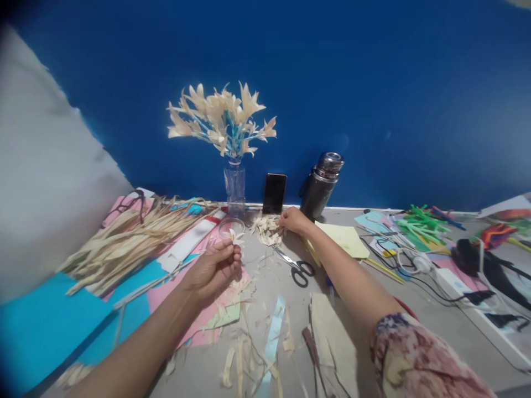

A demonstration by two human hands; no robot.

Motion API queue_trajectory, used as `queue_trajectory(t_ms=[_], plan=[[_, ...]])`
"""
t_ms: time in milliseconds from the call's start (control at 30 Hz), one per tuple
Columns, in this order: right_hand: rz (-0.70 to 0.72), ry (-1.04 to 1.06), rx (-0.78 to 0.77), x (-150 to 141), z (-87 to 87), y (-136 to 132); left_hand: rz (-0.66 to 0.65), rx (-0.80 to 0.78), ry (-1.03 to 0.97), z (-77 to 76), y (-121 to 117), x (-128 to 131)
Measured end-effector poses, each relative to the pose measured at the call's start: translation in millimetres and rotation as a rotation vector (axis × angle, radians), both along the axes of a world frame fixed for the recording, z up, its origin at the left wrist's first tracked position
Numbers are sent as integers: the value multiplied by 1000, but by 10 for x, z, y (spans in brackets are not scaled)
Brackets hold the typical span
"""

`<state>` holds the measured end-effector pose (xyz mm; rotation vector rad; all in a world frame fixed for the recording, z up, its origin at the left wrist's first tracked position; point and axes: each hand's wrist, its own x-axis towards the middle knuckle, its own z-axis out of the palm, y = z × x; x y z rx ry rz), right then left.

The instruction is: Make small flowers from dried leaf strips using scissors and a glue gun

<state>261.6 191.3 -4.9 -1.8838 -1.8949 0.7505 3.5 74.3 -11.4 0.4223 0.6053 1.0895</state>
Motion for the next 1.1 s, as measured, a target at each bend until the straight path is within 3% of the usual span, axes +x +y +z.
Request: queue_trajectory(t_ms=[633, 1100], plan=[[-48, 239, 137, 20, -92, 2, 15, -9, 1, -18, 12, -5], [-44, 367, 357, -57, 55, -190, -6, 42, 29, -72, 6, -5]])
